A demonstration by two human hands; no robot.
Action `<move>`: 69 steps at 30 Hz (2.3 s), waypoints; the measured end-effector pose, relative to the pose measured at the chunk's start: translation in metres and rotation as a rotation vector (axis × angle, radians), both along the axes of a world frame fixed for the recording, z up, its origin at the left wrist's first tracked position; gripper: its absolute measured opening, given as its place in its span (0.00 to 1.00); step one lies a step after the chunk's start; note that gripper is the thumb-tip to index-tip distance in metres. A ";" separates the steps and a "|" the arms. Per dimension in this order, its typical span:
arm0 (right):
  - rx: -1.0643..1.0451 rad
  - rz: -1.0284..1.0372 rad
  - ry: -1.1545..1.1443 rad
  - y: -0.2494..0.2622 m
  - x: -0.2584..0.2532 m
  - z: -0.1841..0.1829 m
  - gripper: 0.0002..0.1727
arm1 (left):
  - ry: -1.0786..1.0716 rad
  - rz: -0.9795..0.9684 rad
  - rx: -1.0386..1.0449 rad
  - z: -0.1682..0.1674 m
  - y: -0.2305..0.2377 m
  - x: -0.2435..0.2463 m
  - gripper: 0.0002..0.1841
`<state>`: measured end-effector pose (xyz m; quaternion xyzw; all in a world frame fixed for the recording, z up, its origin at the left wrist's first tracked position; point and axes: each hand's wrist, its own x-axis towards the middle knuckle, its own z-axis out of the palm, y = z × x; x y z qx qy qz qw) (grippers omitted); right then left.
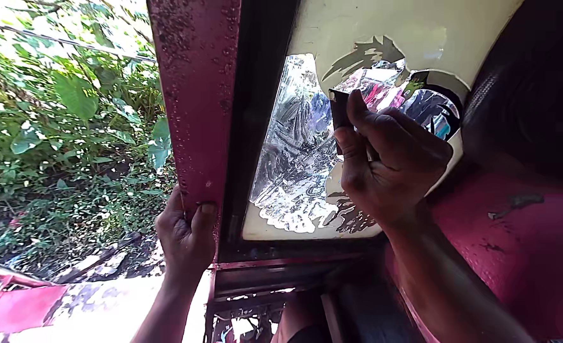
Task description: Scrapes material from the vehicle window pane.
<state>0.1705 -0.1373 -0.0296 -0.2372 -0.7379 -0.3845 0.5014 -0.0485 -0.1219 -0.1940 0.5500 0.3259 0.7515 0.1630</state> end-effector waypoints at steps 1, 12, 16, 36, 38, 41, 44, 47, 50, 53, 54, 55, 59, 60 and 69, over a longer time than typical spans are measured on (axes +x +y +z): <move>0.003 -0.014 -0.008 -0.001 0.000 0.001 0.14 | 0.011 0.008 -0.003 0.000 0.000 0.000 0.24; 0.074 -0.067 -0.092 0.000 0.004 0.009 0.14 | 0.005 0.004 0.029 -0.001 0.002 0.001 0.21; 0.068 -0.062 -0.126 0.002 0.004 0.012 0.13 | 0.017 0.021 0.032 0.000 0.002 0.000 0.22; -0.309 0.185 0.159 -0.035 0.005 -0.027 0.17 | 0.156 0.337 0.120 -0.005 -0.018 -0.010 0.32; -0.362 0.251 0.196 -0.053 0.001 -0.062 0.13 | 0.191 0.338 0.203 0.013 -0.049 -0.006 0.29; -0.409 0.382 0.152 -0.078 -0.011 -0.101 0.09 | 0.260 -0.120 0.220 0.040 -0.079 0.021 0.25; -0.427 0.464 0.201 -0.088 -0.016 -0.116 0.09 | 0.283 -0.372 0.213 0.052 -0.084 0.035 0.15; -0.470 0.529 0.372 -0.093 -0.014 -0.125 0.08 | 0.270 -0.465 0.212 0.050 -0.081 0.037 0.11; -0.481 0.515 0.518 -0.103 -0.007 -0.128 0.06 | 0.345 -0.427 0.231 0.053 -0.072 0.034 0.11; -0.473 0.424 0.654 -0.109 0.013 -0.130 0.05 | 0.538 -0.075 0.291 0.071 -0.058 0.029 0.10; -0.468 0.434 0.699 -0.108 0.018 -0.134 0.05 | 0.614 0.100 0.317 0.081 -0.052 0.029 0.10; -0.467 0.466 0.734 -0.108 0.020 -0.139 0.05 | 0.678 0.253 0.341 0.092 -0.047 0.031 0.10; -0.556 0.548 0.815 -0.115 0.022 -0.167 0.06 | 0.798 0.521 0.439 0.120 -0.027 0.040 0.14; -0.591 0.560 0.833 -0.119 0.022 -0.172 0.07 | 0.815 0.555 0.467 0.121 -0.022 0.042 0.14; -0.596 0.537 0.871 -0.125 0.037 -0.175 0.10 | 0.892 0.585 0.402 0.121 -0.026 0.045 0.08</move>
